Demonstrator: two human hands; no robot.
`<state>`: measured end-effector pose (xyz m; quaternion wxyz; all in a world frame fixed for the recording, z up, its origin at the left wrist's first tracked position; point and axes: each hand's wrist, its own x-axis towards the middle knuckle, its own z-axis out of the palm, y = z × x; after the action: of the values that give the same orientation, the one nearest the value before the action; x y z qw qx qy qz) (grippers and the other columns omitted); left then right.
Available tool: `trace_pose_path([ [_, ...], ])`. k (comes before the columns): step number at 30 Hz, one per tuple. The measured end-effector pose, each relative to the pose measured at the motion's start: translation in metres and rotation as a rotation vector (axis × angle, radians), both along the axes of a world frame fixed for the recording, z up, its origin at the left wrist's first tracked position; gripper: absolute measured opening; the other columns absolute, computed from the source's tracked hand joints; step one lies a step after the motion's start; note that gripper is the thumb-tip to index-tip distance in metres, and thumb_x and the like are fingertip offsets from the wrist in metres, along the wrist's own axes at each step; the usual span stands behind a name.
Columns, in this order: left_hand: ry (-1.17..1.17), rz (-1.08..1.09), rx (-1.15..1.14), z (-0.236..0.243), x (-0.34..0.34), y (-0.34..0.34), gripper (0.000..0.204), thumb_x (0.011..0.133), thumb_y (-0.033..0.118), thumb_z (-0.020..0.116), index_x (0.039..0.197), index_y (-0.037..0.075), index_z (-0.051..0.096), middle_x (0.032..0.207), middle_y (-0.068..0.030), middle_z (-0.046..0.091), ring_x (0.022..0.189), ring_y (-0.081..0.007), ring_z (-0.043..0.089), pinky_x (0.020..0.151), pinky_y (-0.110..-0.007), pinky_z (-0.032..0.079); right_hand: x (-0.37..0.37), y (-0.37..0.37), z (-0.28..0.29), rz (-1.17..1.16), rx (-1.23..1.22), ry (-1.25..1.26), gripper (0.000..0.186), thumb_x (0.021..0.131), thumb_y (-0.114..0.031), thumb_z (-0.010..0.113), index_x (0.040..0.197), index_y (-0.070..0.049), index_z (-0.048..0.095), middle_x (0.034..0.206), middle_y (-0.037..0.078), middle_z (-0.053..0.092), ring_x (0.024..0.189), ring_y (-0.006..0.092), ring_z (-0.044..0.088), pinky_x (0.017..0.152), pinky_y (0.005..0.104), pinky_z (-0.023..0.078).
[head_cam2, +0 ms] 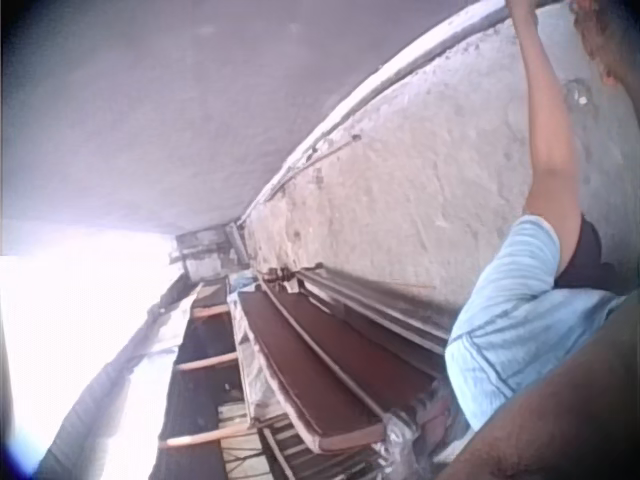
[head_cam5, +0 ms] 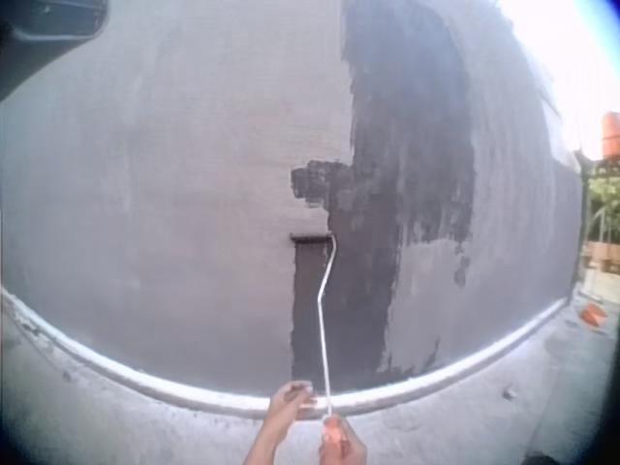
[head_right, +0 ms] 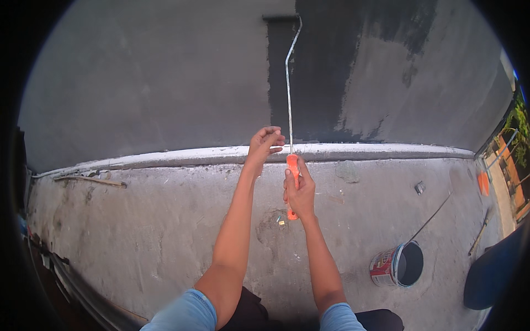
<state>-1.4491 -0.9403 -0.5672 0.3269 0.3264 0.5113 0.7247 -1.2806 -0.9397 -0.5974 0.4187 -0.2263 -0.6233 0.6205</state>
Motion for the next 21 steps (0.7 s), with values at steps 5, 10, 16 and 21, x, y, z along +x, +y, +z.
trace_pose_path([
  [5, 0.013, 0.006, 0.055, 0.020, 0.005, -0.007, 0.040, 0.095, 0.036, 0.067, 0.118, 0.005, 0.061, 0.102, -0.0078, 0.066, 0.092, -0.0151, 0.065, 0.081, -0.030, 0.054, -0.008, 0.017, 0.052, 0.007, 0.084, 0.060, 0.055, 0.101, -0.018, 0.055, 0.150, -0.002, 0.036, 0.065, 0.001, 0.052, 0.043, 0.0065, 0.047, 0.037, 0.0240, 0.039],
  [10, 0.032, 0.000, 0.081, 0.022, 0.007, -0.005, 0.041, 0.095, 0.038, 0.066, 0.118, 0.005, 0.061, 0.102, -0.0076, 0.066, 0.092, -0.0146, 0.064, 0.082, -0.030, 0.054, -0.013, 0.029, 0.074, 0.037, 0.116, 0.090, 0.057, 0.102, -0.021, 0.056, 0.151, -0.003, 0.034, 0.064, 0.001, 0.052, 0.042, 0.0057, 0.047, 0.036, 0.0235, 0.039],
  [16, 0.072, 0.011, 0.017, 0.016, 0.004, -0.007, 0.037, 0.094, 0.036, 0.067, 0.116, 0.006, 0.062, 0.100, -0.0068, 0.067, 0.092, -0.0143, 0.065, 0.081, -0.030, 0.054, 0.001, 0.012, 0.008, 0.044, -0.037, 0.052, 0.062, 0.101, -0.022, 0.058, 0.153, -0.002, 0.029, 0.065, 0.002, 0.054, 0.042, 0.0072, 0.049, 0.036, 0.0235, 0.041],
  [21, 0.141, -0.023, -0.076, 0.003, -0.001, -0.003, 0.033, 0.094, 0.032, 0.067, 0.114, 0.006, 0.063, 0.098, -0.0065, 0.068, 0.092, -0.0142, 0.065, 0.080, -0.029, 0.053, 0.014, -0.020, -0.055, 0.011, -0.121, -0.005, 0.059, 0.101, -0.019, 0.056, 0.153, -0.003, 0.031, 0.065, 0.001, 0.053, 0.043, 0.0075, 0.048, 0.038, 0.0240, 0.040],
])
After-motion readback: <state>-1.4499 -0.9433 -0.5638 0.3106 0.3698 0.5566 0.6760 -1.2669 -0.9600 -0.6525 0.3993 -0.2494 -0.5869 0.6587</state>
